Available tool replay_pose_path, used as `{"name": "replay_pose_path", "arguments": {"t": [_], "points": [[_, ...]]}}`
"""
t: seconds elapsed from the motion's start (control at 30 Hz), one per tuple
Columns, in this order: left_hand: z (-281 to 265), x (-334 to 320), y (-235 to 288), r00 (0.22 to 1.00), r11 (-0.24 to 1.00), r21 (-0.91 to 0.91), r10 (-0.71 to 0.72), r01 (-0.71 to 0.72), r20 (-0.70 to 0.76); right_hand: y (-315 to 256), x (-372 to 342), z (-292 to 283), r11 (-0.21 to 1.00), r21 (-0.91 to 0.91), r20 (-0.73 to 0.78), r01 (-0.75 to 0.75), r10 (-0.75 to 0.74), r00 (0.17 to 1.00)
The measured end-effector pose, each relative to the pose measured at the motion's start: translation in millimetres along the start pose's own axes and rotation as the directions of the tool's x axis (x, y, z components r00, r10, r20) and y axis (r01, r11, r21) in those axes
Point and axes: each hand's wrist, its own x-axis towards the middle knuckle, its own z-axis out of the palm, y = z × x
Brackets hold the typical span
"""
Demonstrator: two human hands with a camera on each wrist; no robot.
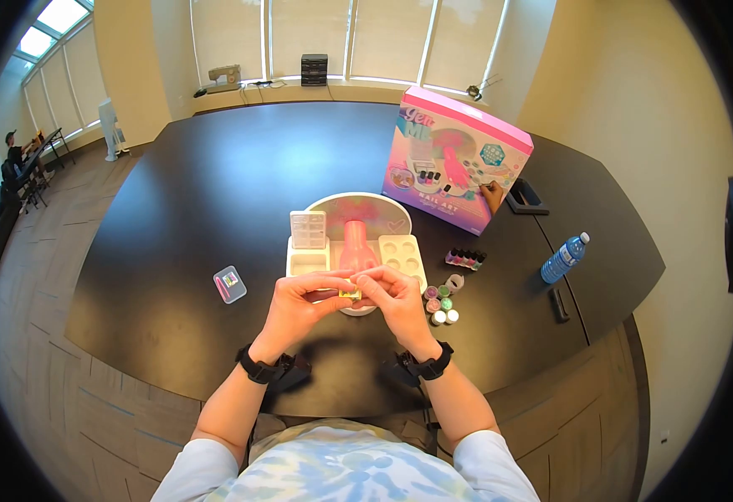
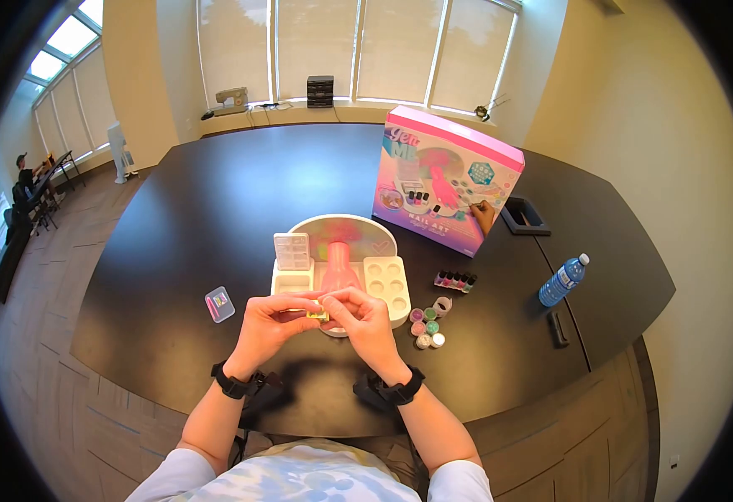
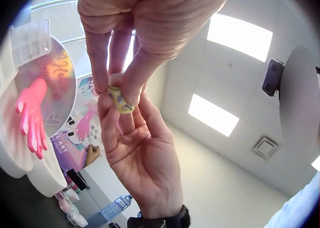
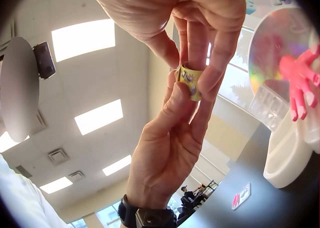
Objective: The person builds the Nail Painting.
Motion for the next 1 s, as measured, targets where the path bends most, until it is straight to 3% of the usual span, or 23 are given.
{"name": "replay_pose_path", "arguments": {"t": [0.07,0.3,0.47,0.57,0.8,1.0], "points": [[-0.6,-0.6,1.5,1.0,1.0,0.007,-0.028,0.028,-0.004,-4.5,-1.5,0.5,0.996,-0.089,0.031,-0.002,0.005,1.0],[-0.4,-1.6,6.9,0.999,0.994,-0.095,-0.05,0.048,-0.016,-6.3,-1.5,0.6,0.998,-0.068,0.043,0.007,-0.005,0.999],[-5.0,-2.8,2.0,1.0,0.998,-0.051,-0.024,0.024,-0.004,-4.7,0.6,1.4,0.999,0.034,0.045,-0.019,0.018,0.999],[-6.0,-4.4,3.3,1.0,0.999,-0.046,-0.017,0.016,-0.014,-2.7,1.4,3.3,0.999,-0.042,0.056,-0.027,0.03,0.998],[-22.2,-6.6,8.3,0.998,0.998,-0.012,-0.064,0.064,-0.016,-1.4,9.2,14.4,0.999,-0.026,0.072,-0.029,0.031,0.997],[-51.1,14.1,6.0,0.994,0.996,0.076,-0.03,0.038,-0.104,10.4,52.2,28.9,0.999,-0.031,0.106,-0.037,0.04,0.994]]}}
